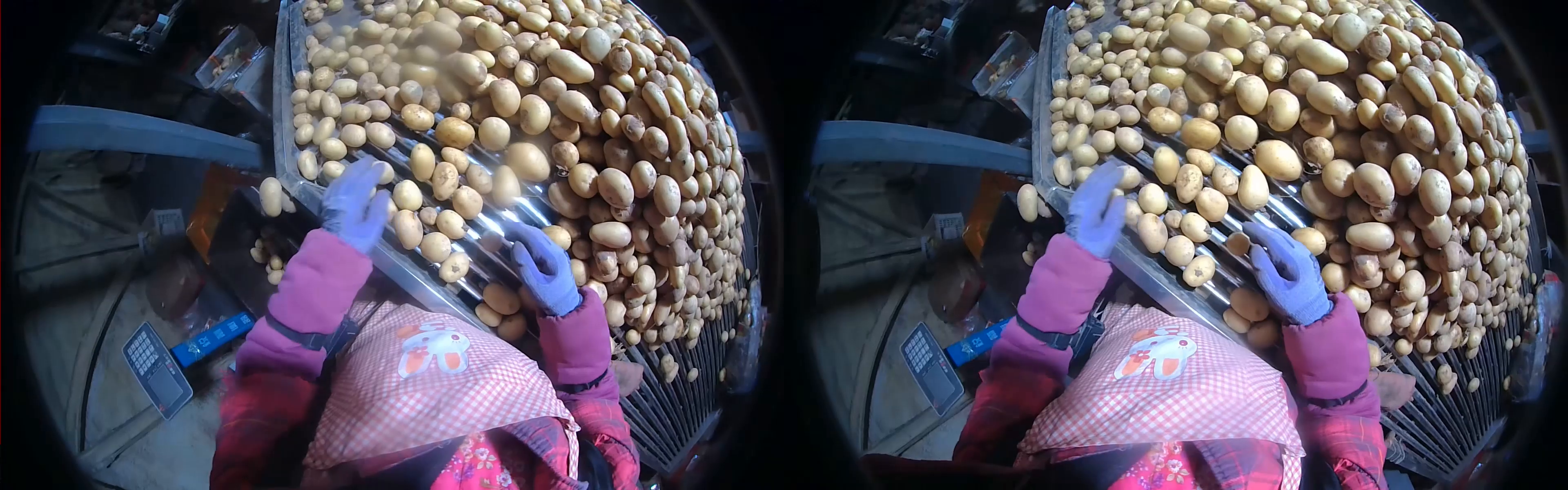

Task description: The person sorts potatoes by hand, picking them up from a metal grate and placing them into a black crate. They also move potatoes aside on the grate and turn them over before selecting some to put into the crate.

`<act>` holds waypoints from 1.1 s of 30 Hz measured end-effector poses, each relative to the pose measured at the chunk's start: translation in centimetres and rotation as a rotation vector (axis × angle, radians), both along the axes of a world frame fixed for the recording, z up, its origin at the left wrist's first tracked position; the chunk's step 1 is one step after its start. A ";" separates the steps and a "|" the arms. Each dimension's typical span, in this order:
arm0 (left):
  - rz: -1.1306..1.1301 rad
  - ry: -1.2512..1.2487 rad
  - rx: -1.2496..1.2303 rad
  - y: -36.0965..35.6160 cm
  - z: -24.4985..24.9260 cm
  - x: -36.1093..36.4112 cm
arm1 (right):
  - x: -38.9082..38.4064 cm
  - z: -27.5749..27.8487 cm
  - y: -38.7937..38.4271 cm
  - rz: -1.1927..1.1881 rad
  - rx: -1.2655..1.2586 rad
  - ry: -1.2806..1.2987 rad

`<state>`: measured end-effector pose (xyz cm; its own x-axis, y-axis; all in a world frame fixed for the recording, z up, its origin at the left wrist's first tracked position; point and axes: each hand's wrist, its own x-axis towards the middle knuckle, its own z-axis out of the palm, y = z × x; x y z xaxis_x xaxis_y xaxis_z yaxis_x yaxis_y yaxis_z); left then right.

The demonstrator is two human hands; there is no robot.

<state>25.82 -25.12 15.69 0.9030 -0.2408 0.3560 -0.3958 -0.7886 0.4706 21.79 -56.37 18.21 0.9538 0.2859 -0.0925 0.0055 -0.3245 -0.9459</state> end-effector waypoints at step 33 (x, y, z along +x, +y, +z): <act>0.095 1.267 -1.791 -4.8 2.6 0.3 | 13.7 -3.1 4.7 0.002 -0.887 -0.584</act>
